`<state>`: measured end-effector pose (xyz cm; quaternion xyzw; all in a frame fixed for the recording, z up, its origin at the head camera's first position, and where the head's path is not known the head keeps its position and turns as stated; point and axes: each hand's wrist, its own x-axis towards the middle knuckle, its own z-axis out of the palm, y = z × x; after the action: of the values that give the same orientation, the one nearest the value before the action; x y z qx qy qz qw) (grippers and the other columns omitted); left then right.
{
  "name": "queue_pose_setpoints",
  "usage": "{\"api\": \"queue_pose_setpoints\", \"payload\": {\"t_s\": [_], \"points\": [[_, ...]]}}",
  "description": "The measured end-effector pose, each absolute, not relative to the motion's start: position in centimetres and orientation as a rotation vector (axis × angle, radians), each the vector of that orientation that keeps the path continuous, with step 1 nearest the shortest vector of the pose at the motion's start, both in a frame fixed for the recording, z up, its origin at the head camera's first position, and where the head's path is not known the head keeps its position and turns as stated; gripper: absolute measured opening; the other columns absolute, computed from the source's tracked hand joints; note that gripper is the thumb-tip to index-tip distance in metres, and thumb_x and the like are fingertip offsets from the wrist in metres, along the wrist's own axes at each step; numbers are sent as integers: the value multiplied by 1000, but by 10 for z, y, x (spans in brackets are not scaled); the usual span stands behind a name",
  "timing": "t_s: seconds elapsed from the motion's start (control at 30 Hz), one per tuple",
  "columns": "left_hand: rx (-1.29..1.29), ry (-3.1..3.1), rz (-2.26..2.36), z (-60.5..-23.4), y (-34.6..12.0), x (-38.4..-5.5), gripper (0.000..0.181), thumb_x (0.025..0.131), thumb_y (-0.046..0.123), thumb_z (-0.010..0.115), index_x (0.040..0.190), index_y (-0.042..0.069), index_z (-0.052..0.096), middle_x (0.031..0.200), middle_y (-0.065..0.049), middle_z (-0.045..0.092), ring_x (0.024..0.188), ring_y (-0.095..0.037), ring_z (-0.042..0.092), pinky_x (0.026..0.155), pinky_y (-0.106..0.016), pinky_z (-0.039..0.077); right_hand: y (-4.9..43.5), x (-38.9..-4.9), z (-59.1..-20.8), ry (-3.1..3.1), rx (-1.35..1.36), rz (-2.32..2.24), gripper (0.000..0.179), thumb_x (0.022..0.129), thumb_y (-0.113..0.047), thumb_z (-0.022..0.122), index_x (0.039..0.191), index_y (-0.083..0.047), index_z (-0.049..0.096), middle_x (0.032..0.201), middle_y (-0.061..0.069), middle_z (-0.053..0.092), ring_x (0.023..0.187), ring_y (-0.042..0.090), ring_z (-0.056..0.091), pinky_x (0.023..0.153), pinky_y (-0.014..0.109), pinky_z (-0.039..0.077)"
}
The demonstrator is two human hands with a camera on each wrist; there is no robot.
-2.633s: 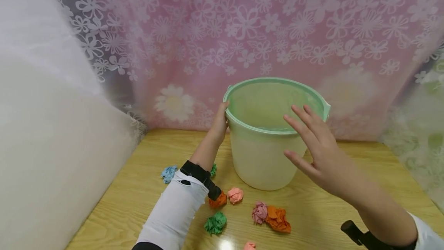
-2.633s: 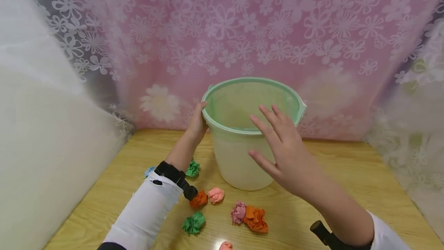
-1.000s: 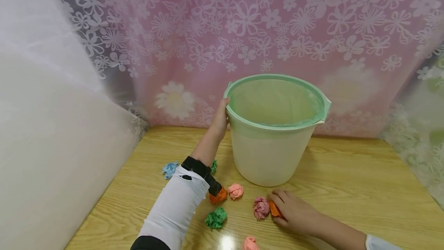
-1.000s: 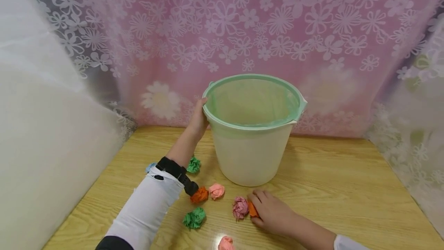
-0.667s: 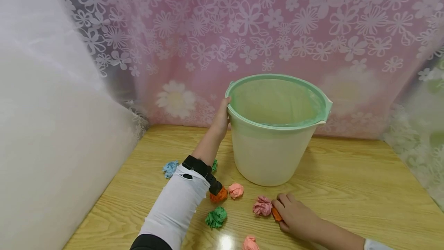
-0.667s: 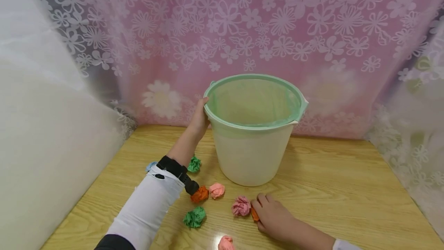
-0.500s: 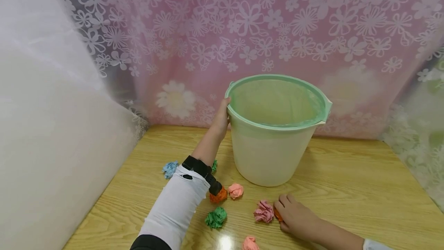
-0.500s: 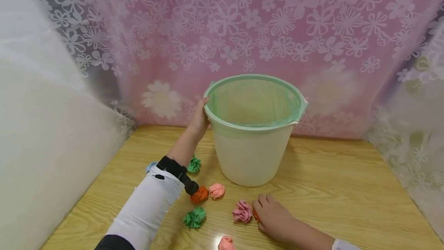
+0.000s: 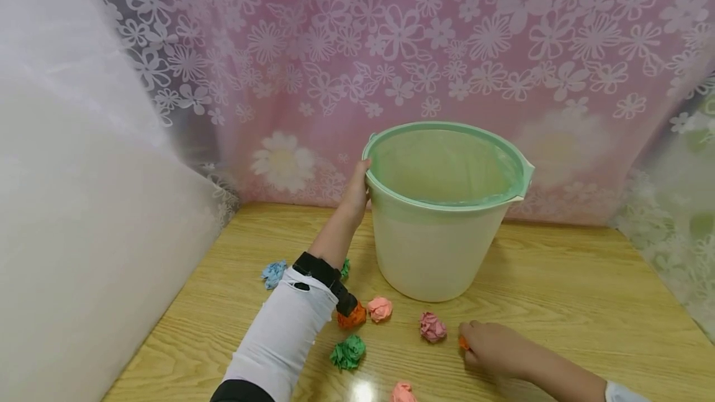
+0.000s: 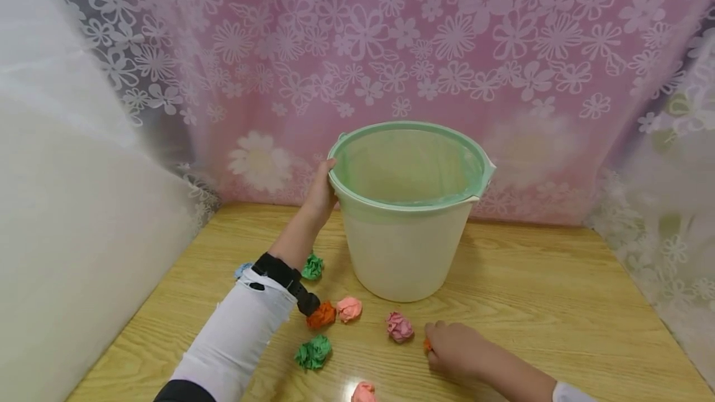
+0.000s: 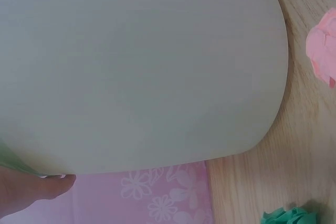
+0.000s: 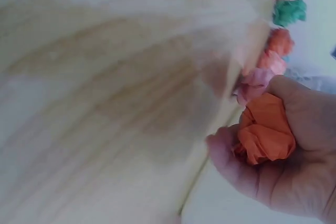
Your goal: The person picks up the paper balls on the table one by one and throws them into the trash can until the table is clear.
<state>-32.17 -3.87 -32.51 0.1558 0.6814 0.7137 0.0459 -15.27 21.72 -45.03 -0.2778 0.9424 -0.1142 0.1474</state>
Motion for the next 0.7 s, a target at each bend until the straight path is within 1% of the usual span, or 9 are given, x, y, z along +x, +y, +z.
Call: {"api": "queue_pose_setpoints", "payload": {"t_s": [0.1,0.23,0.37,0.5,0.57,0.7], "points": [[467,2079,2185,-326,-37,-322,63,90,58,20,142,24,30,152,7,11,136,-12,8,111,-51,9,220,-153,-442,2758,-836,-348,15,81,-14,59,82,-11,45,67,-4,39,52,9,33,44,23,31],[450,2083,2203,-326,-35,-321,64,88,60,22,142,25,30,152,8,14,135,-11,11,110,-50,11,223,-155,-427,2797,-899,-385,18,83,-13,59,82,-12,41,67,-5,37,53,7,32,44,22,29],[416,2089,2205,-327,-35,-320,66,87,61,23,141,24,32,151,7,15,135,-12,12,110,-49,14,225,-159,-406,2761,-903,-515,14,88,-14,53,85,-13,40,69,-5,39,57,6,35,48,23,31],[423,2101,2210,-328,-37,-319,65,88,60,22,137,21,38,150,8,18,134,-11,12,110,-50,13,223,-161,-383,2712,-824,-693,9,92,-15,47,89,-13,39,72,-2,39,60,8,36,49,25,31],[441,2106,2209,-327,-37,-319,65,88,60,21,136,19,40,150,8,18,134,-11,13,110,-52,12,220,-161,-371,2739,-836,-760,8,91,-12,47,88,-12,40,71,-2,38,60,8,34,49,25,31],[441,2102,2203,-324,-36,-320,66,88,61,22,139,22,34,151,7,16,135,-11,13,110,-50,13,217,-161,-345,2880,-967,-869,12,88,-3,47,89,-13,40,71,-2,34,60,7,33,50,24,31]]}}
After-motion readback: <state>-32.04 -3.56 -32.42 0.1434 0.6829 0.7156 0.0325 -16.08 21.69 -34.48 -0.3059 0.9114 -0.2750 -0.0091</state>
